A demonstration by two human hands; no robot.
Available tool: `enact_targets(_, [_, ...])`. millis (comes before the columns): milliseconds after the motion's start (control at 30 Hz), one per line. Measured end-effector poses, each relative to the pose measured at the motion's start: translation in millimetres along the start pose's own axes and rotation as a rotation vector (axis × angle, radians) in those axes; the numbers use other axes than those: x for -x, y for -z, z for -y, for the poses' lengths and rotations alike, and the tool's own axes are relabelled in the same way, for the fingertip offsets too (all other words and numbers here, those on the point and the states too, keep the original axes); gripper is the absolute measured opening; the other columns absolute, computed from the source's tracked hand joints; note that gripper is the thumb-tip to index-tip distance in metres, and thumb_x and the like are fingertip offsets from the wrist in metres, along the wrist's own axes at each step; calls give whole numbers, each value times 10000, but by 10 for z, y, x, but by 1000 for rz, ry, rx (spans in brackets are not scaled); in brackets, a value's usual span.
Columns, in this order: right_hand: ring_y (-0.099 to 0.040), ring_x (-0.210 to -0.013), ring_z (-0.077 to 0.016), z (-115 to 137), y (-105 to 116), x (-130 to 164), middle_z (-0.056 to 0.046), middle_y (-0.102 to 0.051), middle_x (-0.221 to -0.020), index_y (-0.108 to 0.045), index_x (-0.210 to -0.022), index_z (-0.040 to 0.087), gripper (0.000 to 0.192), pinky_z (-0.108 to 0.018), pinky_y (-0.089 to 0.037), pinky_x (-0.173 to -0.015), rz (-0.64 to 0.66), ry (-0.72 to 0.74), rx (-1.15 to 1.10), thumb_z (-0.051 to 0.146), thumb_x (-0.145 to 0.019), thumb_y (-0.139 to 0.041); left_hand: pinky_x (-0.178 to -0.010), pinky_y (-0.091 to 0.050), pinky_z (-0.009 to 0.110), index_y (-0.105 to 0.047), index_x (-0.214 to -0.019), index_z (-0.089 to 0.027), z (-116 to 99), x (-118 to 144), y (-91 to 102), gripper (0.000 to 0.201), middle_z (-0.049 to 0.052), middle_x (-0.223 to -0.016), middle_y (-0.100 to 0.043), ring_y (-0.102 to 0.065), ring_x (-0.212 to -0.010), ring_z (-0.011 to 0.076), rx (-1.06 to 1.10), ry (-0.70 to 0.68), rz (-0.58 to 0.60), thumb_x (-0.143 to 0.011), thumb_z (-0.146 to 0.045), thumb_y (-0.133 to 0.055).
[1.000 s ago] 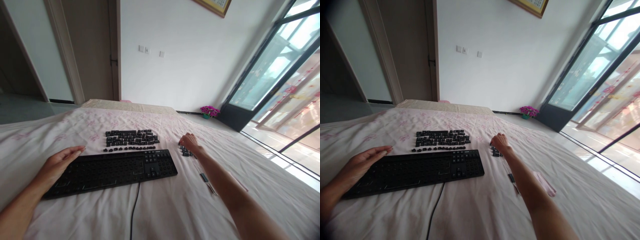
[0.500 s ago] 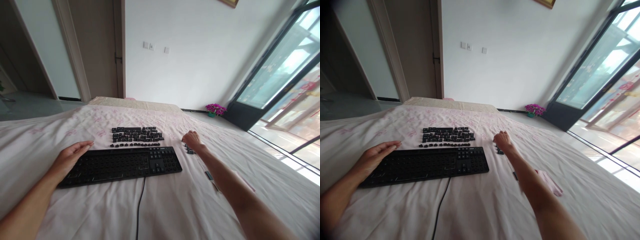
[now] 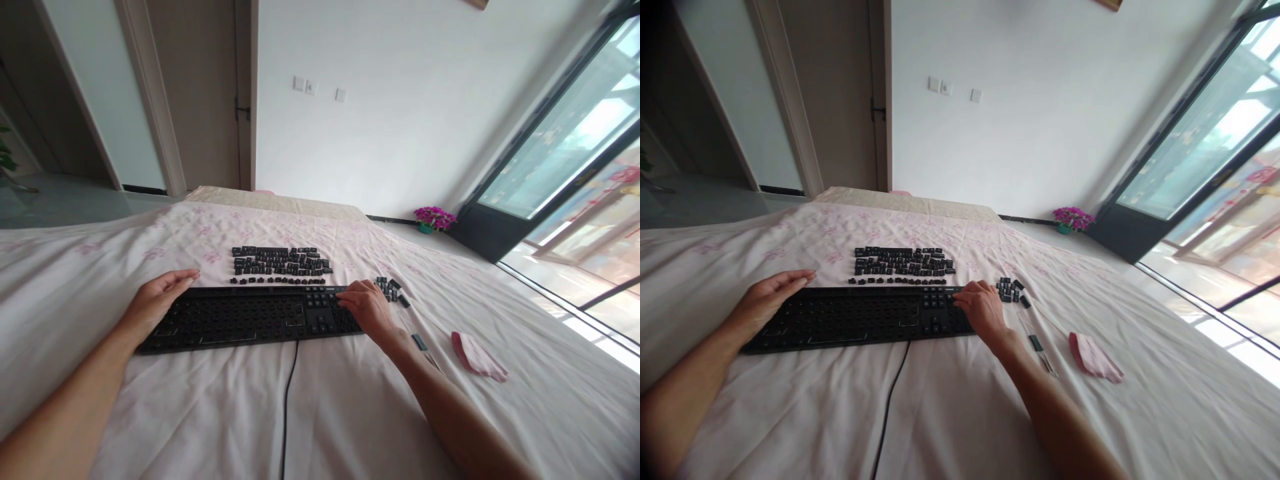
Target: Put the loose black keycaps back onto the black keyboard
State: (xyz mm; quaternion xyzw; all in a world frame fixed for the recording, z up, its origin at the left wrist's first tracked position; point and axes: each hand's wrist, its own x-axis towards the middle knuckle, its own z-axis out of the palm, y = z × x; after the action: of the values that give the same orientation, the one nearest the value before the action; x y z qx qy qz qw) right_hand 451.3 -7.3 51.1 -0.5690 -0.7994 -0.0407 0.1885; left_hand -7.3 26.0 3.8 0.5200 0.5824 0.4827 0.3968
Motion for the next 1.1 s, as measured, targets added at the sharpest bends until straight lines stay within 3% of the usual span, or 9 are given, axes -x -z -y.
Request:
enact_targets(567, [-509, -889, -193, 85, -72, -21, -38, -670, -891, -748, -974, 282, 213, -329, -311, -756, -3, 195, 136, 331, -935, -545, -1112, -311, 364, -663, -1144, -186, 9, 5, -9, 564, 87, -1261, -657, -544, -1235, 253, -7, -19, -30, -727, -565, -671])
enact_targets(833, [-500, -892, -191, 136, -61, -13, -46, -652, -904, -731, -978, 261, 233, -331, -307, -768, 46, 218, 197, 297, -955, -501, -1076, -364, 355, -670, -1133, -174, 60, -20, -3, 563, 95, -1234, -672, -580, -1189, 248, 8, -36, -33, -722, -557, -680])
enact_targets(967, [-489, -934, -213, 177, -32, 22, -62, -647, -968, -685, -1074, 239, 237, -343, -311, -791, 97, 225, 276, 201, -933, -497, -1090, -347, 356, -669, -1133, -169, 71, -30, -4, 565, 103, -1239, -668, -574, -1199, 254, 27, -43, -35, -716, -550, -689])
enact_targets(1100, [-474, -986, -231, 210, -17, 65, -87, -628, -1053, -612, -1194, 210, 364, -351, -323, -833, 152, 225, 322, 92, -860, -526, -1110, -316, 384, -655, -1160, -164, 49, -18, -6, 561, 110, -1261, -653, -546, -1231, 264, 19, -34, -21, -742, -538, -674])
